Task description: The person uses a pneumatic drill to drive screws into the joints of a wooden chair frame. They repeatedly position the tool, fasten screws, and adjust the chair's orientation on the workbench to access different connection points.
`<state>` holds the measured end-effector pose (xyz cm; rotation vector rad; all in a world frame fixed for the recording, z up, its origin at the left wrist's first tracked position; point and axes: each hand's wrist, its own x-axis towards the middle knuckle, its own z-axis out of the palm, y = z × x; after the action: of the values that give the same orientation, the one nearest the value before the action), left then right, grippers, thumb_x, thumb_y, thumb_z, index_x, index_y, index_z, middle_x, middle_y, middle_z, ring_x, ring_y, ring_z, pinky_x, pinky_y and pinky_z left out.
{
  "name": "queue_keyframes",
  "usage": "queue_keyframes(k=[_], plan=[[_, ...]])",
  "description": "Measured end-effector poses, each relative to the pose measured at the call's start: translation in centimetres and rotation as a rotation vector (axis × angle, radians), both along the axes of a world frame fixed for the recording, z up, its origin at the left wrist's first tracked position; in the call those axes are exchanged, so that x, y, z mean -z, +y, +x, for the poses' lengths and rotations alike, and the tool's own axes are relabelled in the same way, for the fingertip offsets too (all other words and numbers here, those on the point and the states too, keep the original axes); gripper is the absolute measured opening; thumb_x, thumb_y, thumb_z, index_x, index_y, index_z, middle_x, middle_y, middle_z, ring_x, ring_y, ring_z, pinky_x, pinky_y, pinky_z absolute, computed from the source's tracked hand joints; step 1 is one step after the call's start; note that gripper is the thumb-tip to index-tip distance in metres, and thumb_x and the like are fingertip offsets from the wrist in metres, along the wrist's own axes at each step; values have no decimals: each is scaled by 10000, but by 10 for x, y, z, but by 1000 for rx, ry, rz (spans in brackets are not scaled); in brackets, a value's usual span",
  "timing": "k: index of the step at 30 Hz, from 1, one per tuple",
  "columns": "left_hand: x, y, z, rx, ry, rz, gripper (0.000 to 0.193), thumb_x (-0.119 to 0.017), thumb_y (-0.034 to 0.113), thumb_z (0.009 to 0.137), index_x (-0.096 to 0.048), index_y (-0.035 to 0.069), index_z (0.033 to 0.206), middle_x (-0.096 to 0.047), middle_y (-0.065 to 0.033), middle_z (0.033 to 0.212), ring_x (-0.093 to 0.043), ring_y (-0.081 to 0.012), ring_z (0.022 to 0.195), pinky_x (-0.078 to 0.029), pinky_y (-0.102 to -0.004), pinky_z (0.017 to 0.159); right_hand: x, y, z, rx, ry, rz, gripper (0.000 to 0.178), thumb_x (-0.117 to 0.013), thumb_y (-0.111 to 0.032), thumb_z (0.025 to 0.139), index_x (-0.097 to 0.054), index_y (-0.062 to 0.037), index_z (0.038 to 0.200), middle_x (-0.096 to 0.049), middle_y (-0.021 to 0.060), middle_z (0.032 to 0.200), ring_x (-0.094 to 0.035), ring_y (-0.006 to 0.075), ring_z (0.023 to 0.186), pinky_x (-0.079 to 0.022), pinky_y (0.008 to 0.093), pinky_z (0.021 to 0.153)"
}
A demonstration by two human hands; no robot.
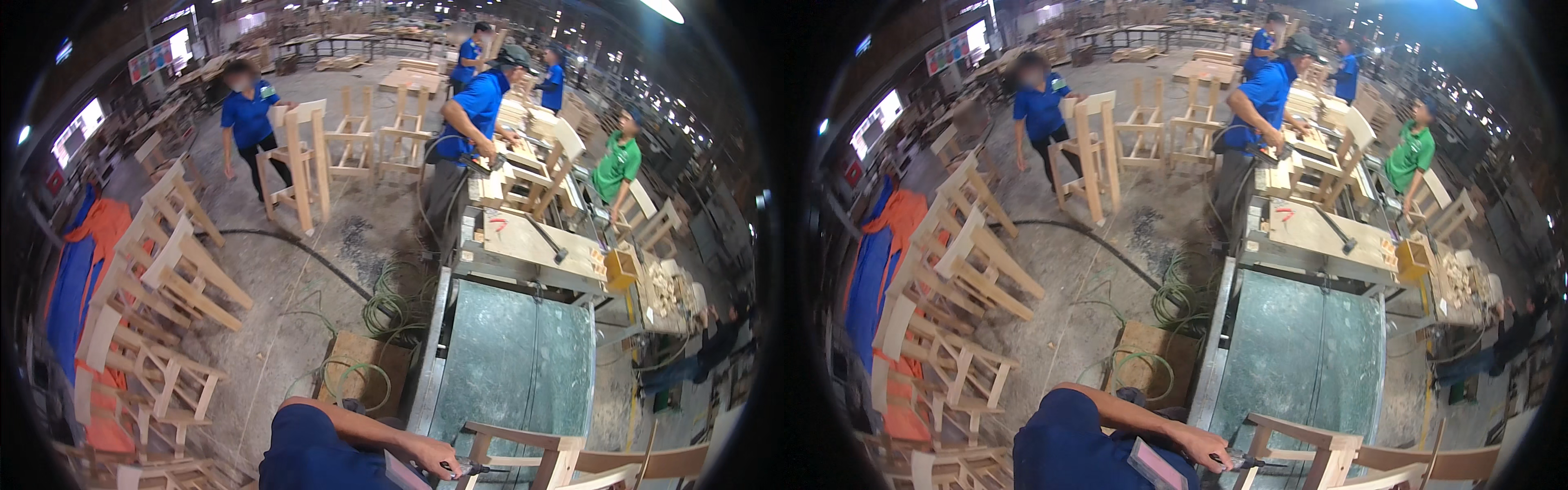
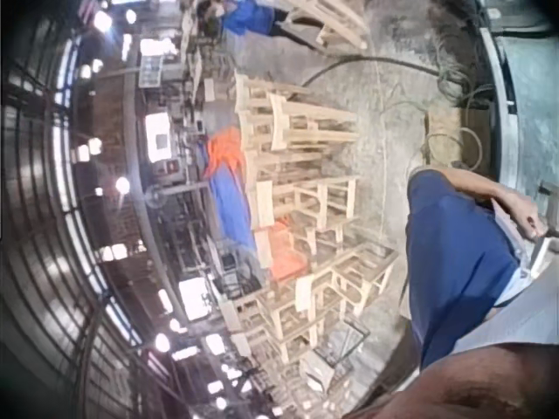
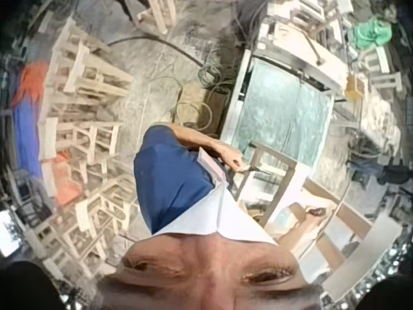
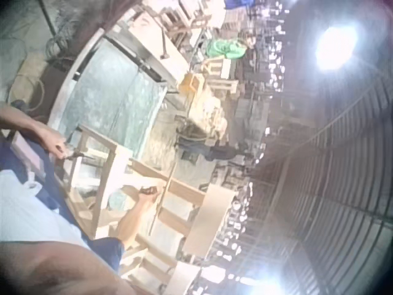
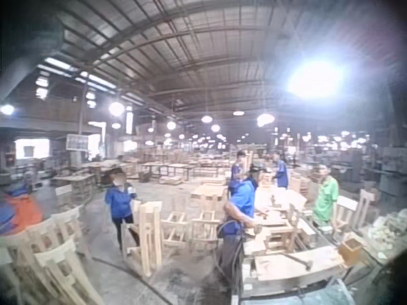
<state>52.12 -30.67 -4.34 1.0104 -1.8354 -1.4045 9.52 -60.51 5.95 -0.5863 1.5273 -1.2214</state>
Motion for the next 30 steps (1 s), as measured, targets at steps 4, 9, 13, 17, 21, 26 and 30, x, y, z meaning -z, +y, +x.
queue_keyframes(k=[4, 9, 13, 17, 21, 26, 30], plan=[[3, 10, 29, -49, -25, 48, 400, -568, 291, 864, -637, 64, 1186, -663, -231, 941, -621, -360, 822, -458, -430, 749, -17, 17, 20, -46, 91, 28, 339, -724, -401, 796, -631, -82, 864, -596, 13, 720, -552, 96, 610, -429, 242, 502], [1, 20, 52, -131, -17, 37, 396, -562, 279, 866, -630, 54, 1185, -672, -205, 952, -618, -329, 812, -459, -410, 755, -35, 44, 35, -108, 140, 38, 286, -717, -290, 816, -641, -48, 949, -623, 45, 801, -568, 104, 662, -438, 237, 537], [-10, 34, 66, -180, -17, 109, 371, -563, 274, 874, -633, 44, 1157, -682, -192, 985, -625, -330, 839, -463, -403, 770, -51, 69, 38, -175, 134, 20, 265, -712, -201, 833, -649, -20, 1016, -644, 70, 865, -581, 110, 704, -446, 232, 566], [-25, 51, 65, -165, -92, 152, 359, -568, 280, 886, -636, 45, 1149, -685, -192, 987, -623, -336, 841, -465, -406, 773, -76, 104, 21, -235, 25, -66, 267, -707, -111, 850, -658, 7, 1084, -666, 95, 930, -594, 117, 746, -453, 228, 594], [-14, 69, 40, -225, -75, 7, 374, -561, 304, 900, -633, 47, 1162, -678, -206, 978, -634, -340, 850, -469, -420, 782, -97, 155, -1, -218, -394, -206, 271, -664, -78, 890, -628, 25, 1138, -667, 116, 887, -604, 113, 693, -499, 218, 576], [-11, 109, -6, -329, -90, 254, 413, -553, 333, 934, -605, 61, 1240, -665, -168, 893, -616, -304, 728, -500, -417, 737, -110, 254, 69, -156, -937, -121, 199, -577, -110, 960, -583, 18, 1113, -645, 98, 821, -605, 134, 634, -581, 237, 594], [-18, 131, -52, -339, 144, 631, 467, -522, 399, 965, -537, 145, 1358, -598, -49, 731, -472, -165, 396, -436, -329, 376, -58, 336, 110, -86, -1382, 309, 149, -568, -138, 974, -593, -1, 1028, -623, 68, 791, -586, 122, 643, -563, 239, 614]])
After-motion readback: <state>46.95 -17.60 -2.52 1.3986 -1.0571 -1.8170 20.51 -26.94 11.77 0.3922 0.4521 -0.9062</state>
